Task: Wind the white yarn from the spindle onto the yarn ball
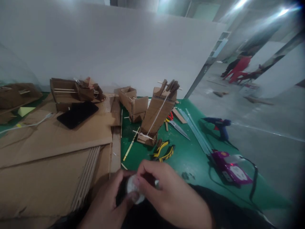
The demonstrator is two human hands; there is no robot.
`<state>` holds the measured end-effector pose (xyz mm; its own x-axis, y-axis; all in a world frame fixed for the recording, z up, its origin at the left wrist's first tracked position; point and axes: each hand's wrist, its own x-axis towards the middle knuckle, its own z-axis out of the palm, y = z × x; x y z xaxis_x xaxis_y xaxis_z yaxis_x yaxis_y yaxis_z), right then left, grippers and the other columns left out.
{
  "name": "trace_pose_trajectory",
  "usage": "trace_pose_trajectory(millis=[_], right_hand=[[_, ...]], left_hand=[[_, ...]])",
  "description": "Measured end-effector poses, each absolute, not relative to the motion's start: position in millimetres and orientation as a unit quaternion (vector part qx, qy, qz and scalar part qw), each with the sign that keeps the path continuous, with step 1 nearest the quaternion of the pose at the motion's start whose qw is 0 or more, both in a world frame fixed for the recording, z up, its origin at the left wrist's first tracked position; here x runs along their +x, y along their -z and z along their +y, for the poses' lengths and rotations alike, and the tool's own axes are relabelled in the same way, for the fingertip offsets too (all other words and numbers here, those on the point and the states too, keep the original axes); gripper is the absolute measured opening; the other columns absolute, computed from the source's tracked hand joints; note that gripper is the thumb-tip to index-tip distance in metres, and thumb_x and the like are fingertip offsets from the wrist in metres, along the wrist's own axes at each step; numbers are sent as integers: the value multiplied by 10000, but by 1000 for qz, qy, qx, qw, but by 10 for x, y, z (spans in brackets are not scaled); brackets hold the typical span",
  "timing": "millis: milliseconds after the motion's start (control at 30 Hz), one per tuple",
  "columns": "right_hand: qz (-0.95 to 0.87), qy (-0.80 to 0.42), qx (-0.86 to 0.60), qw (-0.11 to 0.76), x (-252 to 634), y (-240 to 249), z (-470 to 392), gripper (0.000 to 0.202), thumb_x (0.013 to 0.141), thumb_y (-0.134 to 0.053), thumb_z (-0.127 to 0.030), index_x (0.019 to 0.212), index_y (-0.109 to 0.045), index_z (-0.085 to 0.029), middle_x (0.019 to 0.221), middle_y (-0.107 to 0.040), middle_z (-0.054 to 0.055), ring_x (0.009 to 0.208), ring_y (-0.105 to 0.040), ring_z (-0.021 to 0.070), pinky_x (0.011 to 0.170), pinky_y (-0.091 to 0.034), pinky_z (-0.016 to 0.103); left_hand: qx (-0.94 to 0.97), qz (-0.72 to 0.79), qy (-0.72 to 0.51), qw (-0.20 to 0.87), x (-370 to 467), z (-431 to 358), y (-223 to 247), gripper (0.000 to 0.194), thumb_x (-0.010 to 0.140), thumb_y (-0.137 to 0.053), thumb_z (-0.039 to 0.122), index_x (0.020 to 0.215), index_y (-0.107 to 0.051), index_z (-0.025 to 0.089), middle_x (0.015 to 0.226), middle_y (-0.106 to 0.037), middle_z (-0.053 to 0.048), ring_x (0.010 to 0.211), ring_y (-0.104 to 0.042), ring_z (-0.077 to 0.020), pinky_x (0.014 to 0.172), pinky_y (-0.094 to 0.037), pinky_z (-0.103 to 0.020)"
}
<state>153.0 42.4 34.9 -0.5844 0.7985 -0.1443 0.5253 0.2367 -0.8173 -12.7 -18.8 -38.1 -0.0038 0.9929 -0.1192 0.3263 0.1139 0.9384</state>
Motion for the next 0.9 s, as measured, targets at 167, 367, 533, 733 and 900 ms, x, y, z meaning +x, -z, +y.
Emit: trace_pose_trajectory(millis=[167,367,533,733,900], right_hand=[[-815,-396,-356,226,1464,-122,137,82,808,-579,-123,764,-621,-178,662,-620,-22,544,-499,91,545,-352,195],[-821,-386,-340,249,1409,127,165,158,864,-536,-139,729,-615,-166,700,-620,-1,632,-530,116,611,-379,209],[-800,-449,-359,171,1524,94,521,157,884,-547,-156,779,-663,-143,708,-626,-3,639,-532,112,602,-393,199],[-780,-508,-348,111,1635,35,901,161,891,-588,-239,800,-667,-131,663,-573,-25,604,-495,95,547,-378,180],[-796,-475,-364,94,1598,-82,882,169,892,-584,-246,770,-642,-145,630,-537,-40,582,-462,87,521,-340,177]], left_hand=[[510,592,-392,486,-201,-122,411,459,930,-449,522,1276,-573,248,1295,-653,-84,1165,-609,-252,972,-472,-333],[397,592,-479,512,-207,-136,351,526,912,-464,562,1263,-595,193,1283,-663,-100,1142,-625,-272,920,-511,-310],[346,541,-542,542,-193,-199,335,483,837,-617,543,1187,-617,210,1199,-701,-84,934,-682,-215,775,-538,-234],[396,533,-472,580,-194,-275,293,488,734,-717,555,1096,-650,235,1060,-733,-70,929,-680,-242,770,-528,-262],[513,600,-378,484,-197,-256,313,390,739,-716,449,1073,-684,252,1051,-723,-95,979,-672,-290,851,-529,-365]])
